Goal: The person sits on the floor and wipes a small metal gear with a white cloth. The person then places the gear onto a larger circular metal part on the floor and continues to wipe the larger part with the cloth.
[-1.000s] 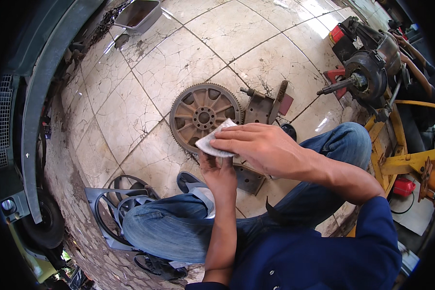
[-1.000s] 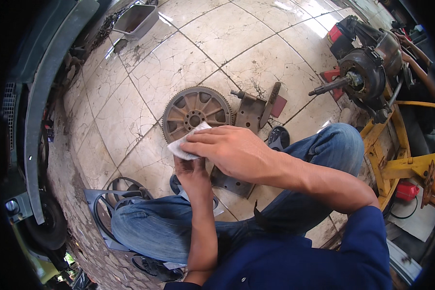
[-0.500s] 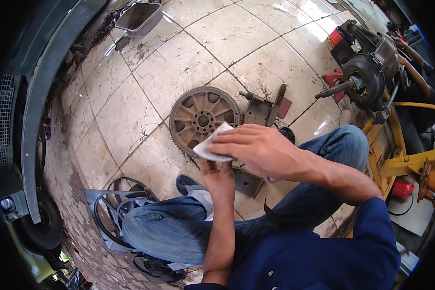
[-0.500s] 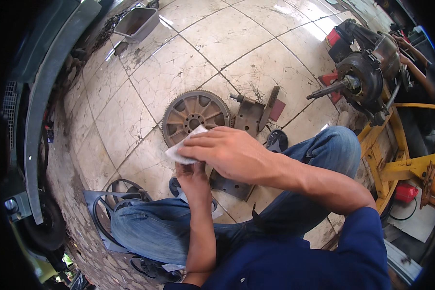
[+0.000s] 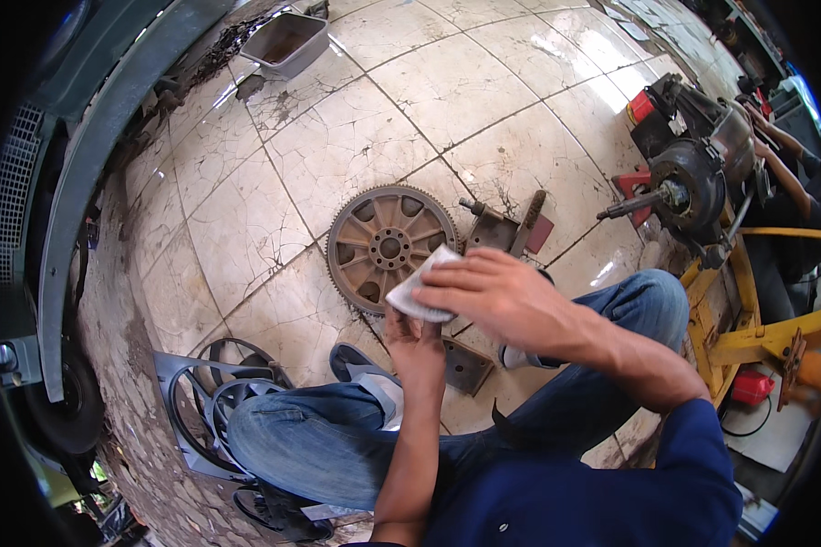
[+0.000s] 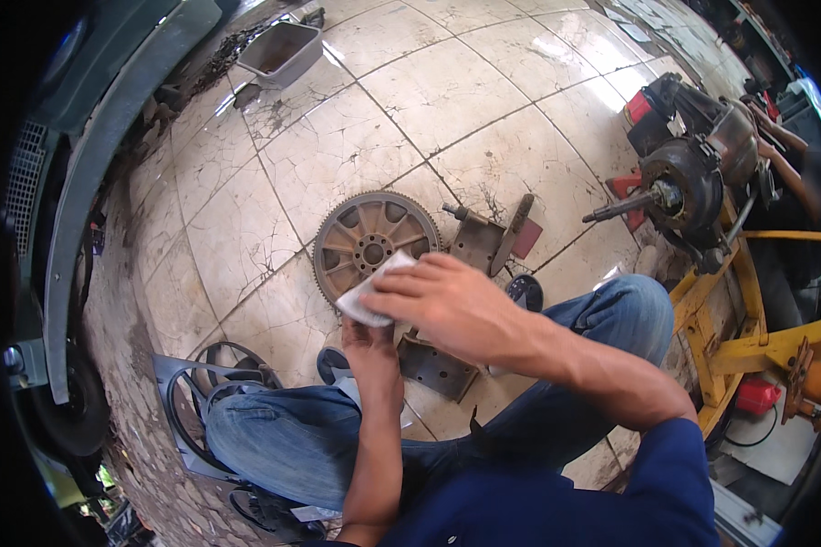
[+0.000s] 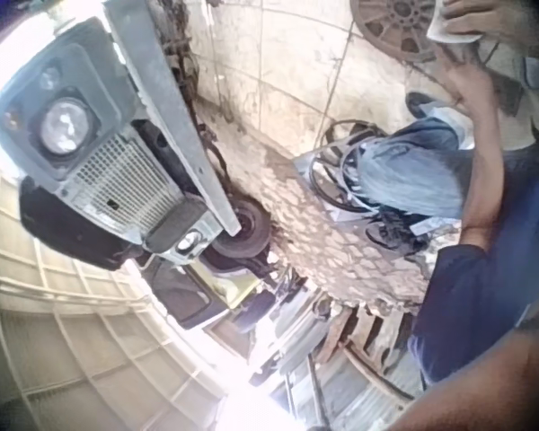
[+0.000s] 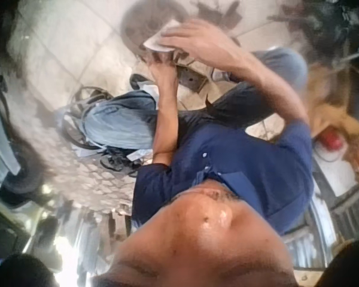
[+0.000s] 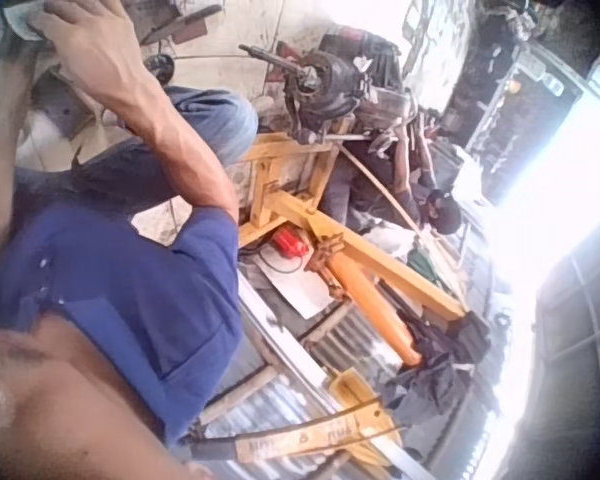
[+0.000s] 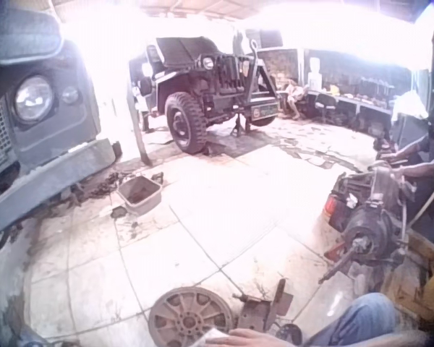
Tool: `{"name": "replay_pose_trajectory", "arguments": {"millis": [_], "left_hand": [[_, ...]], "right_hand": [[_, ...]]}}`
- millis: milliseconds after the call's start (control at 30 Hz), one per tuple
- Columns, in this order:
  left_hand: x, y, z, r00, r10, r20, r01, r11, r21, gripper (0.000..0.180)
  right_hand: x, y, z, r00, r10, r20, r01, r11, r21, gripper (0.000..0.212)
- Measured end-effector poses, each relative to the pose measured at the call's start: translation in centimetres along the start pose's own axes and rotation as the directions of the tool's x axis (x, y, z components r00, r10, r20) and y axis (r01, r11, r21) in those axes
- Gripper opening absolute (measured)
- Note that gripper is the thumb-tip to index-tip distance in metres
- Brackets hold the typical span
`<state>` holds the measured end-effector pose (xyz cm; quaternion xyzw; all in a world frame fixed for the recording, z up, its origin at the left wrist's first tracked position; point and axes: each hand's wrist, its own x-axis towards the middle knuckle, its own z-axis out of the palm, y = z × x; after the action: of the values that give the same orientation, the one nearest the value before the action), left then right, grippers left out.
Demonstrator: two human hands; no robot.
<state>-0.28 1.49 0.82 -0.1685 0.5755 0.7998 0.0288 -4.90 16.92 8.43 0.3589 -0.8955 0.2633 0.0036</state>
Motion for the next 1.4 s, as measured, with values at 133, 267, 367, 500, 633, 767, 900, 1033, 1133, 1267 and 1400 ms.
{"name": "replay_pose_trajectory", "arguments": {"millis": [133,267,367,500,633,767,900,1033,1133,1267,1400], "left_hand": [[-0.3,0.4,0.0,1.000,-0.024,-0.009,0.023,0.998,-0.051,0.036],[-0.3,-0.6,-0.3,1.000,-0.012,-0.026,0.008,0.991,-0.136,0.035],[-0.7,-0.5,-0.5,0.997,0.053,0.052,-0.044,0.985,-0.164,0.034],[-0.3,-0.1,0.2,1.000,-0.010,-0.022,0.007,0.993,-0.119,0.038],[-0.6,-1.0,-0.7,0.996,0.057,0.062,-0.048,0.989,-0.141,0.039],[-0.2,0.3,0.5,0.999,-0.038,-0.024,0.036,0.995,-0.089,0.045],[-0.7,0.0,0.0,1.000,0.008,0.020,-0.006,0.994,-0.111,0.043],[-0.3,0.4,0.4,1.000,-0.027,0.007,0.027,0.997,-0.073,0.048],[-0.8,-0.9,-0.3,0.998,0.024,0.053,-0.019,0.996,-0.093,0.042],[-0.1,0.4,0.2,0.999,-0.031,0.042,0.032,0.999,-0.013,0.050],[-0.6,-1.2,-0.7,0.994,0.025,0.103,-0.020,0.998,-0.058,0.048]], "right_hand": [[0.3,0.2,0.3,0.999,-0.014,0.029,0.015,1.000,-0.023,0.042],[0.1,-0.5,0.4,0.998,-0.024,0.053,0.025,1.000,-0.018,0.043],[0.3,-0.5,0.3,0.997,-0.067,0.046,0.067,0.998,0.007,0.042],[0.1,0.1,0.7,0.998,0.007,0.057,-0.006,1.000,-0.014,0.044],[0.3,-0.2,0.9,0.999,-0.040,0.036,0.039,0.999,0.011,0.045],[0.1,0.0,0.8,0.999,-0.003,0.041,0.004,1.000,-0.010,0.044],[0.1,0.0,0.8,0.998,-0.041,0.040,0.041,0.999,0.000,0.049],[0.0,0.1,0.7,1.000,0.002,0.029,-0.002,1.000,-0.020,0.050],[-0.1,-0.6,1.0,0.998,-0.053,0.016,0.052,0.997,0.050,0.051],[0.0,0.4,0.8,0.999,0.018,0.044,-0.018,1.000,-0.004,0.046],[-0.1,-0.9,1.1,0.999,-0.033,-0.003,0.033,0.998,0.046,0.045]]}}
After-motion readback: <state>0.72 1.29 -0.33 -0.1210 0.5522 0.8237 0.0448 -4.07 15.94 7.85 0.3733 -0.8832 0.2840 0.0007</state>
